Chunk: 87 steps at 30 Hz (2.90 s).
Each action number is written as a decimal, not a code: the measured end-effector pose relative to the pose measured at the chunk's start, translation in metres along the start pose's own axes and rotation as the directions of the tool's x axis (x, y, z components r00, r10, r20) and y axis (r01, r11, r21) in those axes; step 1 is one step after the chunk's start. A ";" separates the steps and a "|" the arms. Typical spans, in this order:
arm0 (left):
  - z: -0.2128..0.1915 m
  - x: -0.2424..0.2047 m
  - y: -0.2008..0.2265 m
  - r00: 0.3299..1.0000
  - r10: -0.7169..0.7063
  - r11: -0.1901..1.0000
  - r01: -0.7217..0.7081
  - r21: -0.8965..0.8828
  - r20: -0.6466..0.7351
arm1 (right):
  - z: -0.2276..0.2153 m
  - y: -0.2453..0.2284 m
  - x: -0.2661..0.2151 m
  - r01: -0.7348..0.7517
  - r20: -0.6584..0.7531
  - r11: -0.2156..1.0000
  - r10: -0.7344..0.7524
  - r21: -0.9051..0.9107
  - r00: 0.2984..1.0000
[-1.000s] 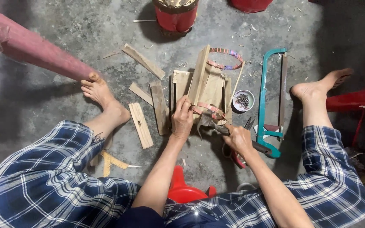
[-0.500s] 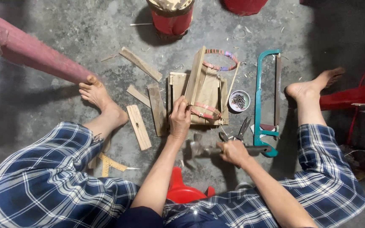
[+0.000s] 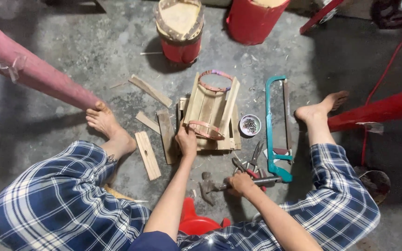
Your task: The person assembles a small wooden box by attaching a colorful woven handle to the sides. They use a hammer and nails to secure the handle, repeatedly adjusting the box and checking alignment.
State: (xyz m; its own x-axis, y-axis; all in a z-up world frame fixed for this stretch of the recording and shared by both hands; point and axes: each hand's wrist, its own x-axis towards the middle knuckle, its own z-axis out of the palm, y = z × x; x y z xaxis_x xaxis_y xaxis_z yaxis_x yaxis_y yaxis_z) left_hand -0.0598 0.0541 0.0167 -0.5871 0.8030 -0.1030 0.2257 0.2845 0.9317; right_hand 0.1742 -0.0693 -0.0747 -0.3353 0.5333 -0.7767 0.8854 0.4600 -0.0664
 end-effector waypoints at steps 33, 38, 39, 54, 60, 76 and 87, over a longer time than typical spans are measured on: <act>-0.081 0.001 0.124 0.954 -0.123 0.987 0.087 0.137 0.273 | -0.204 -0.020 -0.089 0.579 -0.679 0.355 0.398 0.734 0.617; -0.094 -0.012 0.161 0.961 0.110 0.986 -0.137 0.091 0.255 | -0.214 -0.027 -0.088 0.534 -0.630 0.336 0.438 0.776 0.641; -0.103 -0.018 0.173 0.913 0.323 0.919 -0.366 0.146 0.250 | -0.214 -0.028 -0.084 0.524 -0.614 0.321 0.453 0.789 0.646; -0.092 0.053 0.133 0.278 0.569 0.318 -0.942 0.104 0.774 | -0.216 -0.023 -0.075 0.503 -0.546 0.252 0.579 0.827 0.606; -0.095 0.059 0.155 0.207 0.570 0.272 -0.961 0.054 0.795 | -0.215 -0.024 -0.074 0.508 -0.582 0.311 0.592 0.803 0.557; -0.080 0.076 0.138 0.164 0.489 0.346 -0.938 -0.017 0.857 | -0.260 -0.051 -0.105 0.394 -0.912 0.847 0.408 0.356 -0.053; -0.074 0.074 0.121 0.203 0.553 0.345 -0.939 0.000 0.808 | -0.247 -0.064 -0.069 0.267 -0.909 0.869 0.407 0.416 0.089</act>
State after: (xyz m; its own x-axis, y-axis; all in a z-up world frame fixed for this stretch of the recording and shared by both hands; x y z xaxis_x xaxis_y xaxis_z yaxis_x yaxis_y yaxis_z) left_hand -0.1336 0.1095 0.1471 0.6339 0.7437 0.2125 0.6290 -0.6555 0.4179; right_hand 0.0615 0.0402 0.1384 0.0384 0.8802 0.4731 0.8141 0.2470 -0.5256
